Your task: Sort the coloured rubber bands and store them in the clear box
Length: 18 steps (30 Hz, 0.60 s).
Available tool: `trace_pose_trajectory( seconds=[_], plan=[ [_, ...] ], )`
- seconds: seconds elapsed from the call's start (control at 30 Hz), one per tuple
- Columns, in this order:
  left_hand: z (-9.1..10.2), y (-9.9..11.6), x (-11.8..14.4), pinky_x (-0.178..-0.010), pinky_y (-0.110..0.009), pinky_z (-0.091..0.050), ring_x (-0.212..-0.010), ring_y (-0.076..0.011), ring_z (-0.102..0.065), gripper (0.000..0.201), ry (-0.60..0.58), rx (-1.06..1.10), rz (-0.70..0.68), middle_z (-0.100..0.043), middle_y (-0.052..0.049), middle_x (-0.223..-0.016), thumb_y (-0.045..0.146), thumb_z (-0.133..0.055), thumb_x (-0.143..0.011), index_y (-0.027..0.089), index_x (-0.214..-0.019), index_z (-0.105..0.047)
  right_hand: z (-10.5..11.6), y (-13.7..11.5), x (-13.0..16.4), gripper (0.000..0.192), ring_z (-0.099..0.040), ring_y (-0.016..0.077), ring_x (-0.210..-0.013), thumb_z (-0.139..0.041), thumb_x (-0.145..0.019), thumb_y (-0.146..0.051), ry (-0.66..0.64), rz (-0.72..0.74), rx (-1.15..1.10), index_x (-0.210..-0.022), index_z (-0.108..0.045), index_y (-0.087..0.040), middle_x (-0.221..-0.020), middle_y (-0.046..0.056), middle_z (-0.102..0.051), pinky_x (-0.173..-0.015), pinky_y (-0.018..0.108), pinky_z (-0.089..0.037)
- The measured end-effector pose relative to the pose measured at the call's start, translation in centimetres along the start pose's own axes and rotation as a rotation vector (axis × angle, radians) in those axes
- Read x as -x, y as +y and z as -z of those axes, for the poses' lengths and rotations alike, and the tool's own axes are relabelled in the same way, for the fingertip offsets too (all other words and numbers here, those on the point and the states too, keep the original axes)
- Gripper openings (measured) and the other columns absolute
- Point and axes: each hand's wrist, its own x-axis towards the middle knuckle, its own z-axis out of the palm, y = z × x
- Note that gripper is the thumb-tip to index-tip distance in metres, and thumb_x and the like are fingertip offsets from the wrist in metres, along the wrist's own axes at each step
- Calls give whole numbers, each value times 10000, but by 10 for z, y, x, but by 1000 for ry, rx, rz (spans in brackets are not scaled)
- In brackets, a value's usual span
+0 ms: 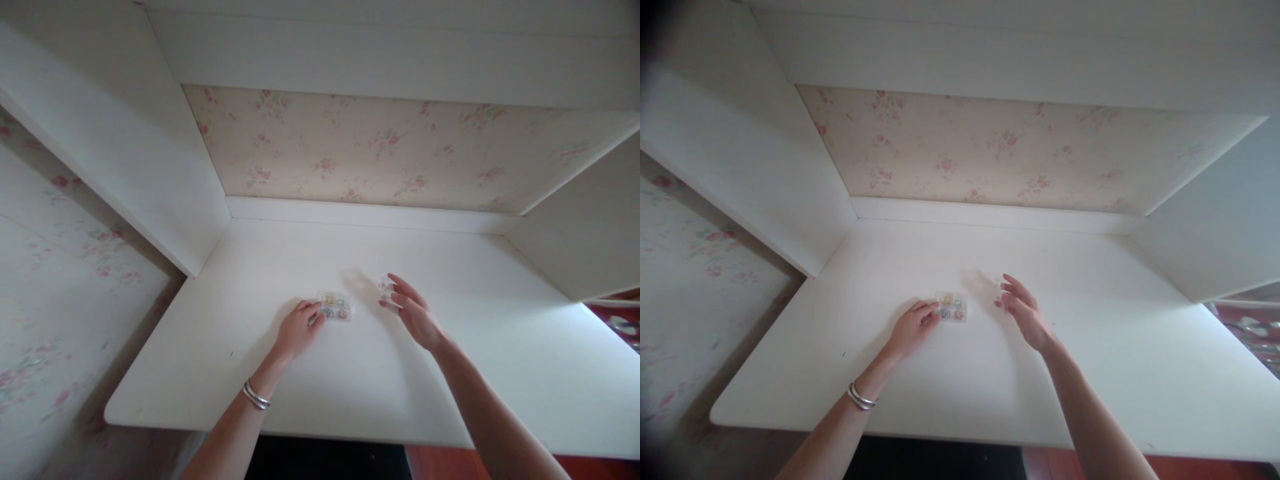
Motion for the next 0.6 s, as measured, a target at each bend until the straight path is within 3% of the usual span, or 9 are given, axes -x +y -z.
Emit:
trace_pose_trajectory(
  seconds=[0.13,0.23,0.4,0.6],
  plan=[
    [3,1,2,-675,-258,-485,-659,-115,-563,443,-12,42,24,-608,-41,-1041,463,-460,-850,246,-1223,-557,-41,-16,17,543,-588,207,-1013,-257,-888,-406,-135,84,-132,-1422,-211,-316,-1253,75,-517,-834,440,-488],
    [5,1,4,-667,-258,-493,-608,-98,-540,456,-13,92,26,-601,-45,-1060,467,-471,-843,246,-1235,-543,-55,-17,19,502,-588,219,-1010,-234,-890,-371,-123,97,-188,-1386,-267,-301,-1232,85,-522,-838,460,-481],
    [4,-1,5,-756,-273,-509,-658,-90,-577,484,9,143,37,-500,-60,-1293,436,-531,-812,249,-1259,-516,-60,-7,13,352,-556,250,-1078,-446,-825,-362,-75,141,-313,-1167,-412,-285,-1227,101,-520,-890,450,-454],
    [0,-3,4,-780,-282,-517,-688,-100,-615,564,-18,180,42,-437,-58,-1383,409,-588,-773,257,-1302,-465,-57,-2,13,333,-504,231,-1158,-668,-716,-374,-123,154,-60,-950,-464,-252,-1272,89,-497,-933,400,-435]
  ],
)
